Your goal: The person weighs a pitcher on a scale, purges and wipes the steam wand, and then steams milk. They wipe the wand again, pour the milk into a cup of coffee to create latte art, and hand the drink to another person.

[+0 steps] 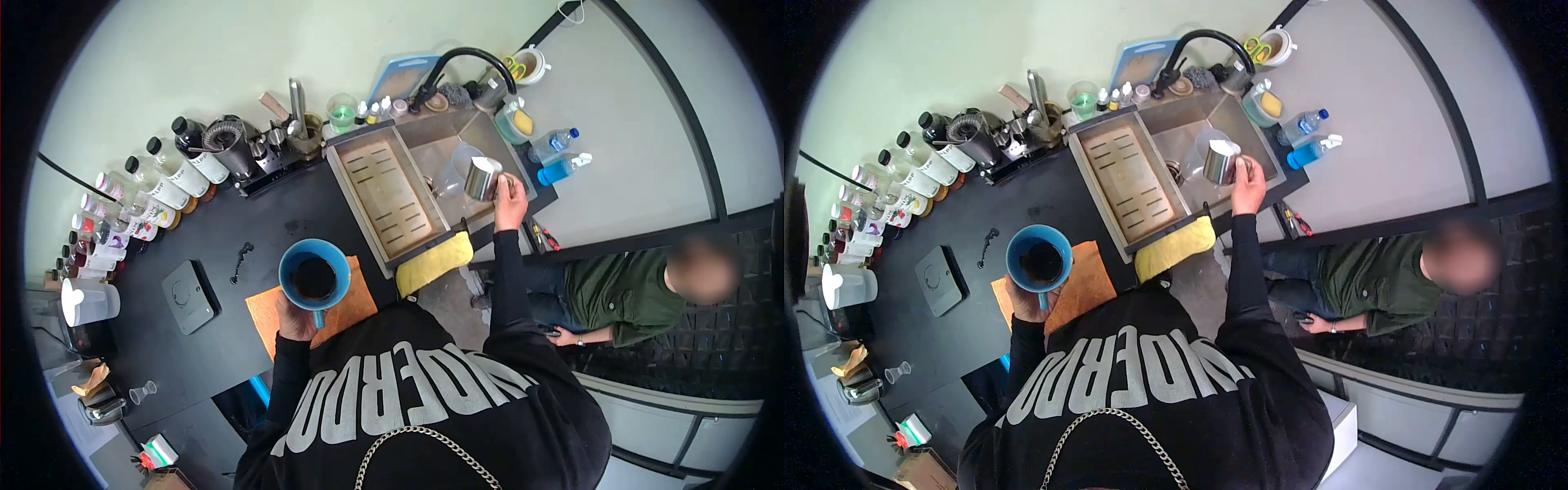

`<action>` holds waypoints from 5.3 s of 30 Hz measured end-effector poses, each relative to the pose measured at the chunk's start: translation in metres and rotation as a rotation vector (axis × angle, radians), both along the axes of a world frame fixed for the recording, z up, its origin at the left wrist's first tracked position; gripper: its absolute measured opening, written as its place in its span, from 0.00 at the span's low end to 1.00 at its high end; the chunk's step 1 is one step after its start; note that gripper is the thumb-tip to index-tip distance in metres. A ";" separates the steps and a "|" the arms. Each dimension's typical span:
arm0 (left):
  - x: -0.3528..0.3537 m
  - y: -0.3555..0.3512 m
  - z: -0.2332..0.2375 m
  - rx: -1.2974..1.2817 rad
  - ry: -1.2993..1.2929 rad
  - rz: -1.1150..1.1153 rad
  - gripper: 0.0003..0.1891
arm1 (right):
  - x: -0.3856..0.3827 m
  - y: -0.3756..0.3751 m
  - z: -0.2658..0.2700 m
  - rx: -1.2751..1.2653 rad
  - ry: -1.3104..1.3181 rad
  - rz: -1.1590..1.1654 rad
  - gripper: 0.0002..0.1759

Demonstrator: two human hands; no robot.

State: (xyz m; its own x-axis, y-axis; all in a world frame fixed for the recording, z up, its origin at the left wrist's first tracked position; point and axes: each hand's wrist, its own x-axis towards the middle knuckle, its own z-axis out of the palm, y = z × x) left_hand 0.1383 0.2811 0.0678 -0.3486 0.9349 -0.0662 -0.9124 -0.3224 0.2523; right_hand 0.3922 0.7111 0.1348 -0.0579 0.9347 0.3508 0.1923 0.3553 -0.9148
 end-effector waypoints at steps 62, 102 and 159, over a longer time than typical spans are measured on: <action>0.009 0.068 0.145 0.039 0.282 0.119 0.44 | -0.082 -0.163 0.218 0.122 -0.305 0.820 0.14; 0.012 0.079 0.141 0.028 0.278 0.142 0.44 | -0.082 -0.158 0.227 0.164 -0.391 0.838 0.15; 0.010 0.101 0.123 0.063 0.257 0.090 0.43 | -0.083 -0.159 0.264 0.268 -0.433 0.910 0.14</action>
